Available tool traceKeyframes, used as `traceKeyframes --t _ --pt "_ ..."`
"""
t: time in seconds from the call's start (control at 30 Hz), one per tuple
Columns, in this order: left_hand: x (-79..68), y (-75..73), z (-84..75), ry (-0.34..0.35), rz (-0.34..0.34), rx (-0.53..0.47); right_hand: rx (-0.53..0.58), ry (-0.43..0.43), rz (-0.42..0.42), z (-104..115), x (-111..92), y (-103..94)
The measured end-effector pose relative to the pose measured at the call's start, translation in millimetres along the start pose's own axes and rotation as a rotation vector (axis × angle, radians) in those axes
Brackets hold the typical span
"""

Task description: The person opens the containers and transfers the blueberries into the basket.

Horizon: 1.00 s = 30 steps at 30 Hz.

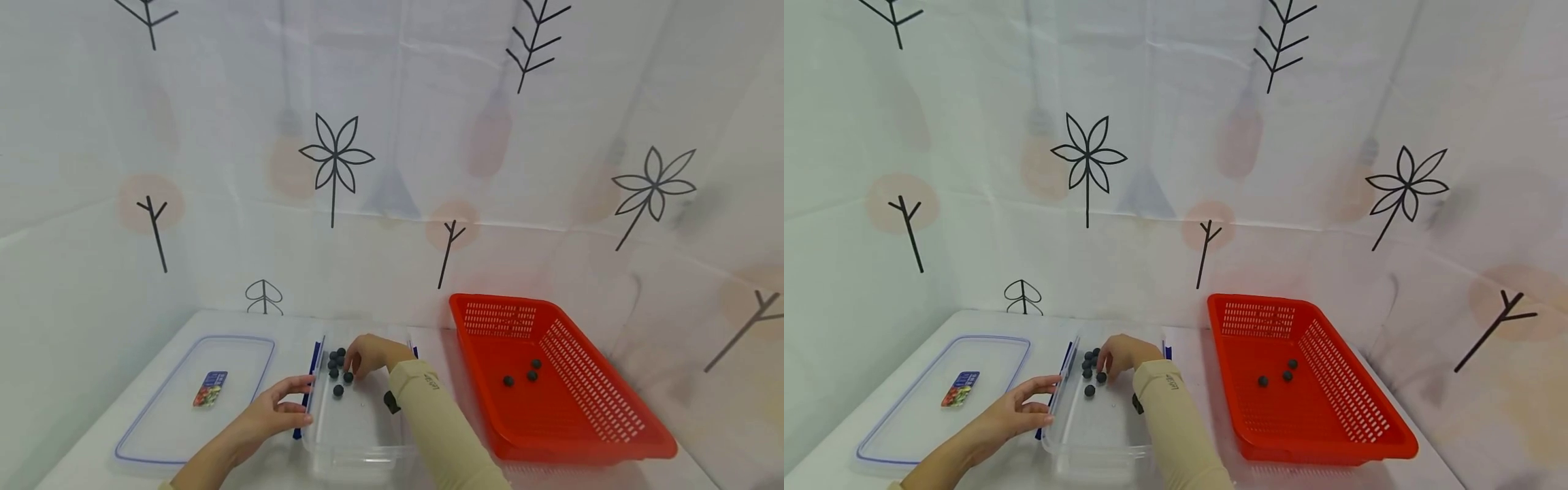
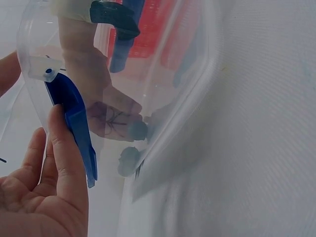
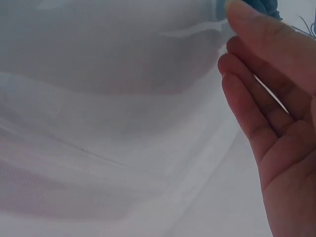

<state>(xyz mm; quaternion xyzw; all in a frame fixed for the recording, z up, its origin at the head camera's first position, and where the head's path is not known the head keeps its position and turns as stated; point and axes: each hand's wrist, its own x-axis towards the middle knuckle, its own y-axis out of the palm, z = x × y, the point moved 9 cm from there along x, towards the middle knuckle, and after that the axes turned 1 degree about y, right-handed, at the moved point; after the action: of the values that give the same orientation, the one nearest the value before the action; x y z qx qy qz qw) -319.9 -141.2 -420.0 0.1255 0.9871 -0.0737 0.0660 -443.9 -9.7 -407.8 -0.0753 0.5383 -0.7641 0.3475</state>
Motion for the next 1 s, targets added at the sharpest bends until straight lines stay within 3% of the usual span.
traceKeyframes --t 0.2,0.4,0.73,1.0 --pt "0.8 0.7 -1.1 0.007 0.010 -0.002 -0.008 -0.037 0.005 5.6 -1.9 0.2" --pt "1.8 1.5 -0.1 0.001 0.016 0.000 0.056 -0.048 -0.040 6.0 -3.7 -10.4" --pt "5.1 -1.5 -1.9 -0.013 -0.010 0.035 0.117 -0.092 -0.147 13.8 -25.6 -69.7" --pt "5.0 -3.4 -2.3 -0.007 0.014 0.035 0.150 -0.101 -0.179 -1.2 -53.0 -110.7"
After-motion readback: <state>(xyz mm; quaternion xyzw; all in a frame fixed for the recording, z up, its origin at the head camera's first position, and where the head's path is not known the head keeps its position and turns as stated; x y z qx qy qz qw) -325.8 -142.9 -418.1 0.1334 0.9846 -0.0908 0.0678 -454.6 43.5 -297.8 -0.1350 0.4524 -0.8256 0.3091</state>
